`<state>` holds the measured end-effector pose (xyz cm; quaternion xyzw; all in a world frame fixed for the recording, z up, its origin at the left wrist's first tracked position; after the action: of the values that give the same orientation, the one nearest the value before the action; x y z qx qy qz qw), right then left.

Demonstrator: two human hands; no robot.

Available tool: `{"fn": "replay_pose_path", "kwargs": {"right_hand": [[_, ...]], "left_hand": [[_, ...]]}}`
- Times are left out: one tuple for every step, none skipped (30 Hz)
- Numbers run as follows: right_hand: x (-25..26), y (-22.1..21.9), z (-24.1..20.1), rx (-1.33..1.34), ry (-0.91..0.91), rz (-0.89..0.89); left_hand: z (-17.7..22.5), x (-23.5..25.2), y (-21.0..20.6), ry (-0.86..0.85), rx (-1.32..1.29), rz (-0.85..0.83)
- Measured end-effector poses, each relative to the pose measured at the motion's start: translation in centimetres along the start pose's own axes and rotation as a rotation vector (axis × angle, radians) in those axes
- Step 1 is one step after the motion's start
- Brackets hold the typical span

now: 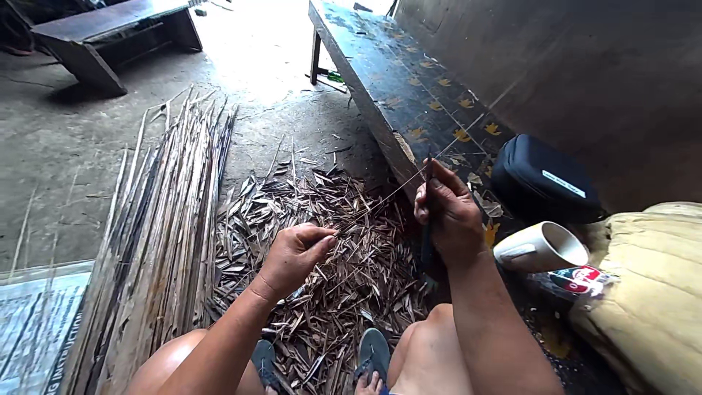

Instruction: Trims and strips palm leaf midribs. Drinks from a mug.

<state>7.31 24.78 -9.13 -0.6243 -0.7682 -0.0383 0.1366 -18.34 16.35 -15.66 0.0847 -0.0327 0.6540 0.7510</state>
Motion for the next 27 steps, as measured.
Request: {"fn": "replay_pose_path", "kwargs": {"right_hand": [[0.0,0.0,-0.2,0.000,0.008,-0.007],[-0.1,-0.3,-0.1,-0.009,0.007,-0.035],[-0.4,-0.8,0.3,-0.031,-0.016,-0.080],[-0.7,-1.7,0.9,-0.048,-0.058,-0.133],[-1.0,-2.6,1.7,-0.041,-0.102,-0.176],[-1.4,-3.4,2.5,-0.021,-0.138,-0.209],[-1.5,-3.9,3.0,0.012,-0.156,-0.233],[-1.5,-4.0,3.1,0.031,-0.157,-0.229],[-1.2,-3.6,3.0,0.026,-0.142,-0.204],[-0.9,-2.9,2.6,0.013,-0.117,-0.175],[-0.5,-2.2,2.0,-0.007,-0.092,-0.143],[-0.2,-1.6,1.5,-0.017,-0.071,-0.106],[-0.1,-1.1,1.1,-0.014,-0.060,-0.071],[-0.1,-0.8,1.0,-0.006,-0.053,-0.041],[-0.1,-0.6,1.0,0.002,-0.049,-0.020],[-0.1,-0.3,0.9,0.007,-0.042,0.002],[-0.1,0.1,0.8,0.003,-0.026,0.024],[0.1,0.6,0.5,-0.004,-0.007,0.051],[0.2,1.3,0.1,-0.008,0.012,0.075],[0.4,1.9,-0.4,0.004,0.034,0.103],[0.6,2.4,-0.8,0.026,0.057,0.127],[0.6,2.7,-0.9,0.046,0.066,0.150],[0.5,2.8,-0.8,0.051,0.058,0.165],[0.2,2.3,-0.3,0.035,0.031,0.162],[0.0,1.4,0.5,0.002,-0.015,0.130],[-0.3,0.2,1.4,-0.030,-0.057,0.076],[-0.7,-1.2,2.4,-0.049,-0.104,0.009]], "left_hand": [[0.0,0.0,0.0,-0.001,0.004,0.000],[-0.1,0.0,0.0,-0.001,0.001,0.003],[-0.1,0.0,0.0,-0.002,-0.007,0.008],[-0.1,0.0,-0.1,-0.007,-0.015,0.014],[-0.1,0.1,-0.1,-0.015,-0.022,0.020],[-0.1,0.2,-0.2,-0.020,-0.025,0.022],[-0.1,0.2,-0.2,-0.023,-0.023,0.022],[-0.1,0.2,-0.2,-0.018,-0.015,0.019],[-0.2,0.2,-0.2,-0.012,-0.011,0.017],[-0.3,0.2,-0.2,-0.004,-0.008,0.015],[-0.4,0.1,-0.3,0.002,-0.008,0.013],[-0.4,0.1,-0.3,0.008,-0.014,0.010],[-0.4,0.1,-0.4,0.010,-0.022,0.008],[-0.4,0.1,-0.4,0.015,-0.029,0.008],[-0.4,0.1,-0.4,0.024,-0.028,0.008],[-0.3,0.1,-0.5,0.034,-0.022,0.005],[-0.3,0.1,-0.5,0.043,-0.019,0.002],[-0.3,0.1,-0.5,0.047,-0.016,0.002],[-0.4,0.1,-0.4,0.049,-0.013,0.003],[-0.4,0.1,-0.4,0.052,-0.013,0.005],[-0.6,0.1,-0.3,0.059,-0.017,0.007],[-0.7,0.1,-0.2,0.069,-0.024,0.013],[-0.9,0.1,-0.2,0.083,-0.031,0.024],[-1.0,0.1,-0.1,0.096,-0.036,0.036],[-1.0,0.2,-0.1,0.104,-0.038,0.048],[-1.0,0.2,0.0,0.106,-0.036,0.060],[-0.9,0.3,0.1,0.103,-0.036,0.073]]}}
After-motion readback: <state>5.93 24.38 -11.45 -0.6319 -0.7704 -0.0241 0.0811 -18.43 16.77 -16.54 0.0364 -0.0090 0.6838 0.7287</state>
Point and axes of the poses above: each hand's wrist, its own x-axis towards the middle knuckle, its own y-axis out of the back of the hand, z = x × y, the point moved 10 cm from there along x, towards the middle knuckle, and after that the axes turned 8 degrees about -x, right-handed, at the moved point
